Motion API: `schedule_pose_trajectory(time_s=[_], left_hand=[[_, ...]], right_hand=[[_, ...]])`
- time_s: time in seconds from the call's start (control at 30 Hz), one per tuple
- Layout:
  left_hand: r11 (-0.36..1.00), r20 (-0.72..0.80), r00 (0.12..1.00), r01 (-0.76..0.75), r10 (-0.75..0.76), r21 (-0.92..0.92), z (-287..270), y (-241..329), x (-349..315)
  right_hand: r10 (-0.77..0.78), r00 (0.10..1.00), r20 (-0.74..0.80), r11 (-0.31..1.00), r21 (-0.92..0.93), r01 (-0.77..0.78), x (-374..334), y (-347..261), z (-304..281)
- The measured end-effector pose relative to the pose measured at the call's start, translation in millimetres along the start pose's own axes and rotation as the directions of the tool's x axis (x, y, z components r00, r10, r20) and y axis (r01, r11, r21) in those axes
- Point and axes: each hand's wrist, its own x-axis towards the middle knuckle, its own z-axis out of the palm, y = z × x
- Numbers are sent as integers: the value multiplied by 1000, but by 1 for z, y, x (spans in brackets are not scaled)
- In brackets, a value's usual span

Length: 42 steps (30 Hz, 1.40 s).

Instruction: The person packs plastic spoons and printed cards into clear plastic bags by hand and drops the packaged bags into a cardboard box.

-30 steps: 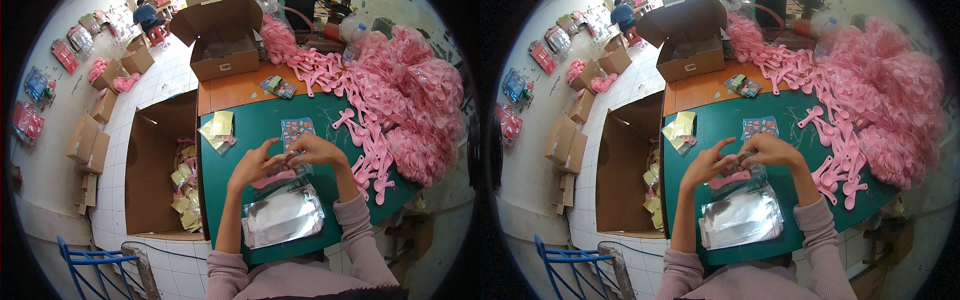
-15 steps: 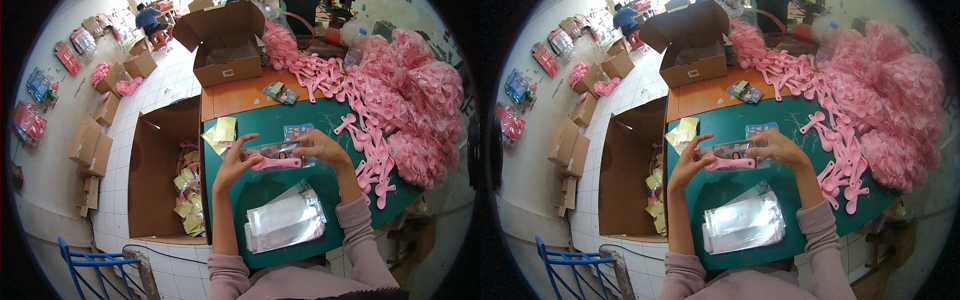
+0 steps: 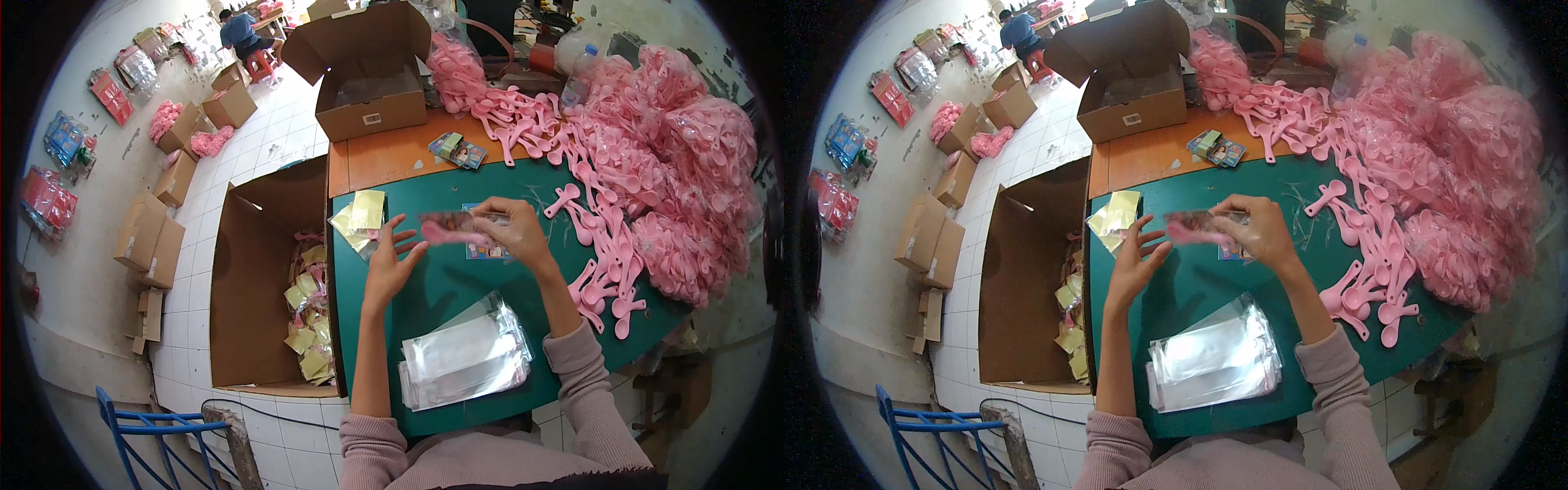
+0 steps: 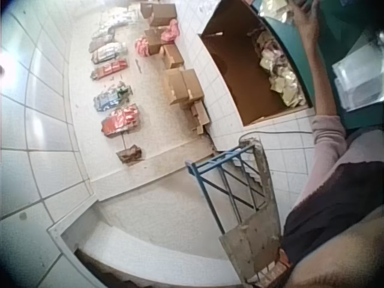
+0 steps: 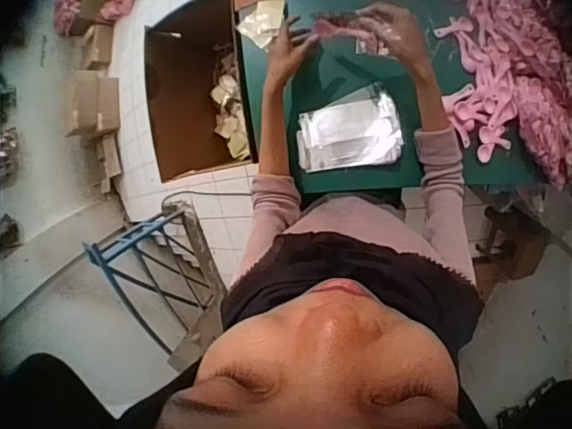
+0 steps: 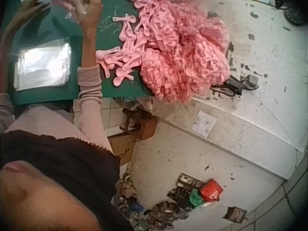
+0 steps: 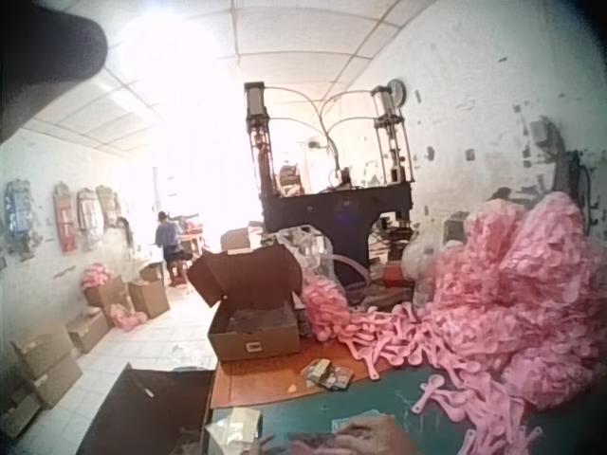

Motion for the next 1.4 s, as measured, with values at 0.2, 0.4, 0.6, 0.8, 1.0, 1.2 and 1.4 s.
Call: schedule_pose_trajectory(time_s=[0.2,0.4,0.6,0.8,1.0,1.2,1.4], left_hand=[[832,240,949,297,-203,-469,15,-20,-30],[911,205,963,236,-173,-339,15,-31,-39],[676,349,916,384,-196,-629,11,-32,-39],[544,341,930,359,-138,-759,11,-37,-40],[618,297,951,282,-82,-734,14,-44,-38],[672,264,960,259,-98,-693,24,-44,-38],[816,181,973,219,-143,-535,20,-46,-34]], right_hand=[[-183,859,479,951,-136,279,-7,-3,15],[-149,893,425,913,-289,289,-17,7,48],[-103,866,490,924,-275,266,-25,-1,56],[-184,834,520,830,-372,415,-28,-13,57],[-214,836,505,771,-438,462,-31,-5,64],[-98,824,558,803,-445,397,-34,4,61],[-315,794,520,683,-457,570,-38,7,68]])
